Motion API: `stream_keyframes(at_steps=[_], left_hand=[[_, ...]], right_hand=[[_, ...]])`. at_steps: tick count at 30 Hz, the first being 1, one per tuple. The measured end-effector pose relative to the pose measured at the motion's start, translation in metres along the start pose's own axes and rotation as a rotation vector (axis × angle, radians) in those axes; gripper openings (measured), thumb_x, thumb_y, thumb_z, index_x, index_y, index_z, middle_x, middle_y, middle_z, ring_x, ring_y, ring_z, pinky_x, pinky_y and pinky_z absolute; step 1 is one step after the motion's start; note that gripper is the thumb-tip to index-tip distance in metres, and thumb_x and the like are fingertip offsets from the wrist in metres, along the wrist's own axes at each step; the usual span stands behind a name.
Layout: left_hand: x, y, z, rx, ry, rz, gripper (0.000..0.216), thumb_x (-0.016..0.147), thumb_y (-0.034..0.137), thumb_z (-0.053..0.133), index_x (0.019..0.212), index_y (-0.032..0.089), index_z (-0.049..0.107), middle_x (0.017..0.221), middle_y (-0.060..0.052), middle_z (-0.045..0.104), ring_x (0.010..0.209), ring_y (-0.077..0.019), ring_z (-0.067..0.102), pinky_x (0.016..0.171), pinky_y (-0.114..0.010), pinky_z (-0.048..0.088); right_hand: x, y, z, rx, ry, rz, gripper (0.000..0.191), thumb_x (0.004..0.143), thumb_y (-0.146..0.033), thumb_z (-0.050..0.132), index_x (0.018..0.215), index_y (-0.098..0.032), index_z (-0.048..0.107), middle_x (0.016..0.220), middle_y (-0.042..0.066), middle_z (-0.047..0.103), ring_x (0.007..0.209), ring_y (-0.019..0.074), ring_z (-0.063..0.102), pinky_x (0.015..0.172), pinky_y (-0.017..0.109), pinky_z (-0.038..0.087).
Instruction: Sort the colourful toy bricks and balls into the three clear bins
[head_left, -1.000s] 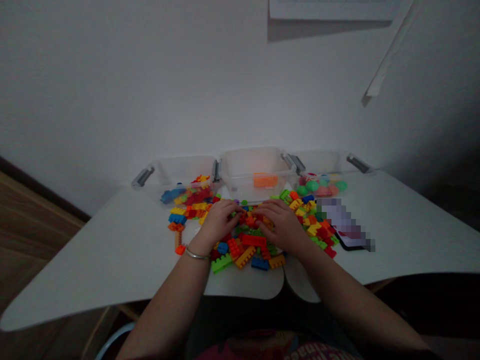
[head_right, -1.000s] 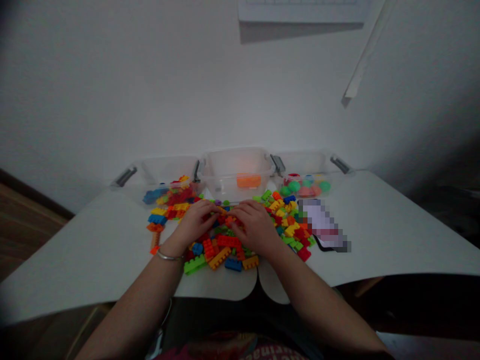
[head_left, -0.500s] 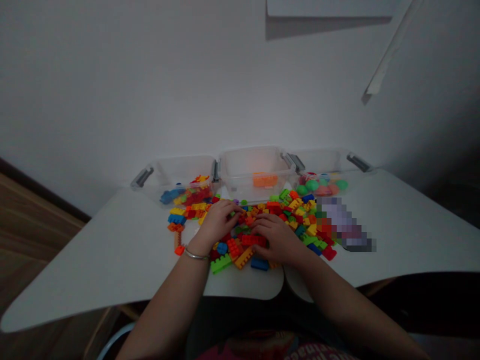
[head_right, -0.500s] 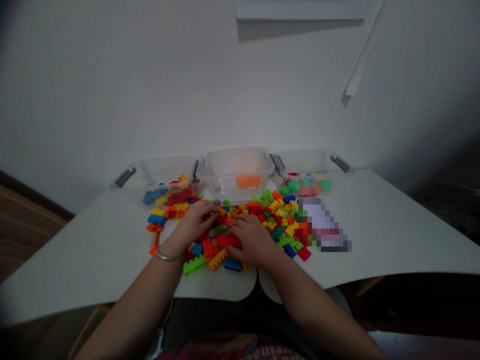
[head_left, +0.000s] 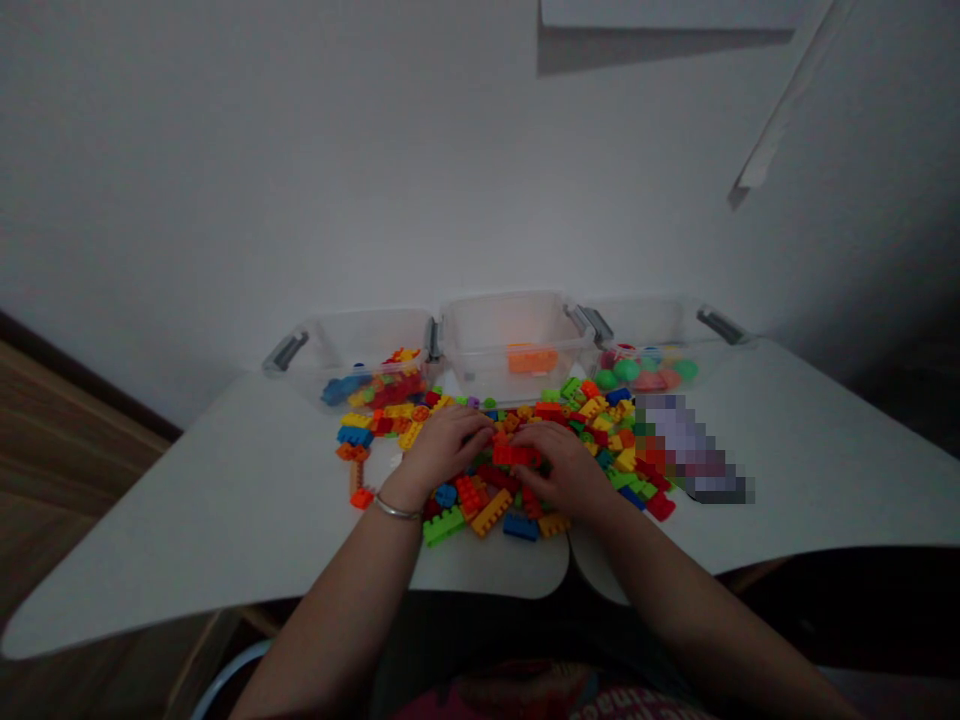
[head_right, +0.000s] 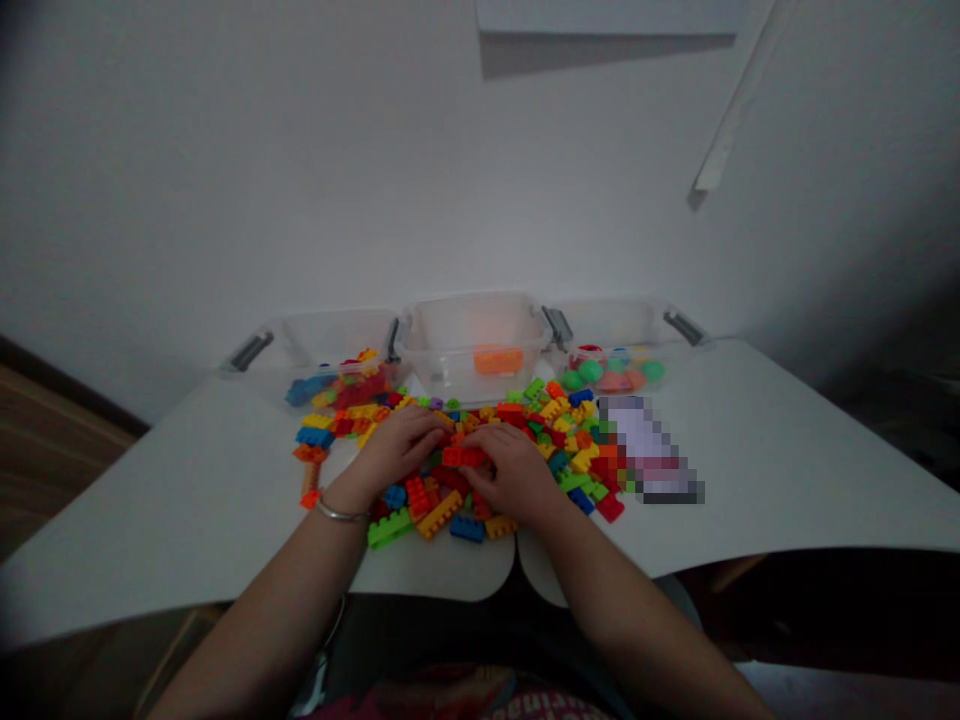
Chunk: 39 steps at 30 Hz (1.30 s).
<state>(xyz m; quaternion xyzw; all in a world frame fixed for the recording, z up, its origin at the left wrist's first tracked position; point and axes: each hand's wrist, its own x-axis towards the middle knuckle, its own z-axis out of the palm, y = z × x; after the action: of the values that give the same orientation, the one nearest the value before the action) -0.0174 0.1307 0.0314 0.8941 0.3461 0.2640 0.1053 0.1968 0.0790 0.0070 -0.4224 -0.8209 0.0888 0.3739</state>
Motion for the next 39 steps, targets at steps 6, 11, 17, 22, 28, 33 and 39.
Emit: stream_keyframes(at_steps=[6,11,17,22,28,33,39], left_hand=[[-0.001,0.007,-0.005,-0.153,-0.012,-0.022,0.017,0.087,0.035,0.059,0.089,0.019,0.064,0.087,-0.004,0.068,0.083,-0.0197,0.060,0.075,-0.034,0.047],[-0.003,0.007,-0.003,-0.176,-0.031,-0.064,0.015,0.084,0.033,0.064,0.091,0.020,0.064,0.086,-0.003,0.068,0.080,-0.0181,0.061,0.074,-0.033,0.048],[-0.002,0.003,0.003,-0.193,-0.035,-0.039,0.010,0.084,0.027,0.064,0.090,0.020,0.066,0.085,-0.002,0.068,0.079,-0.0162,0.061,0.074,-0.030,0.048],[-0.001,0.001,0.005,-0.182,-0.018,-0.064,0.008,0.081,0.024,0.065,0.087,0.019,0.066,0.083,-0.002,0.067,0.078,-0.0157,0.061,0.073,-0.029,0.048],[-0.003,0.000,0.002,-0.115,0.159,-0.136,0.017,0.089,0.028,0.056,0.101,0.019,0.064,0.096,-0.005,0.068,0.089,-0.0191,0.062,0.080,-0.034,0.050],[-0.004,-0.007,0.000,-0.005,0.271,-0.168,0.018,0.091,0.025,0.050,0.100,0.019,0.065,0.097,-0.006,0.070,0.093,-0.0202,0.063,0.086,-0.037,0.049],[-0.003,-0.011,0.000,0.108,0.275,-0.178,0.018,0.090,0.022,0.050,0.098,0.019,0.066,0.094,-0.005,0.071,0.091,-0.0212,0.062,0.085,-0.038,0.047]], right_hand=[[0.000,0.007,0.004,-0.054,0.078,0.068,0.019,0.082,-0.020,0.062,0.101,-0.021,0.063,0.101,0.009,0.071,0.095,0.0248,0.066,0.087,0.044,0.053],[0.001,0.009,0.007,0.042,0.050,0.060,0.017,0.083,-0.015,0.060,0.098,-0.022,0.059,0.104,0.007,0.069,0.099,0.0227,0.066,0.087,0.041,0.053],[0.000,0.009,0.011,0.177,0.066,0.039,0.013,0.085,-0.015,0.058,0.096,-0.023,0.058,0.106,0.007,0.068,0.102,0.0208,0.064,0.090,0.041,0.052],[0.002,0.005,0.009,0.224,0.140,0.018,0.016,0.084,-0.021,0.062,0.100,-0.024,0.062,0.110,0.008,0.066,0.107,0.0213,0.062,0.094,0.042,0.050],[0.021,0.003,-0.020,0.212,0.245,0.004,0.018,0.092,-0.021,0.052,0.097,-0.025,0.069,0.105,0.005,0.070,0.101,0.0185,0.064,0.091,0.038,0.051],[0.056,0.018,-0.054,0.087,0.549,-0.007,0.017,0.090,-0.022,0.053,0.093,-0.023,0.070,0.101,0.006,0.070,0.101,0.0195,0.063,0.093,0.039,0.049],[0.099,0.043,-0.059,-0.069,0.556,0.117,0.020,0.084,-0.020,0.052,0.090,-0.019,0.071,0.099,0.009,0.068,0.098,0.0222,0.062,0.089,0.039,0.050]])
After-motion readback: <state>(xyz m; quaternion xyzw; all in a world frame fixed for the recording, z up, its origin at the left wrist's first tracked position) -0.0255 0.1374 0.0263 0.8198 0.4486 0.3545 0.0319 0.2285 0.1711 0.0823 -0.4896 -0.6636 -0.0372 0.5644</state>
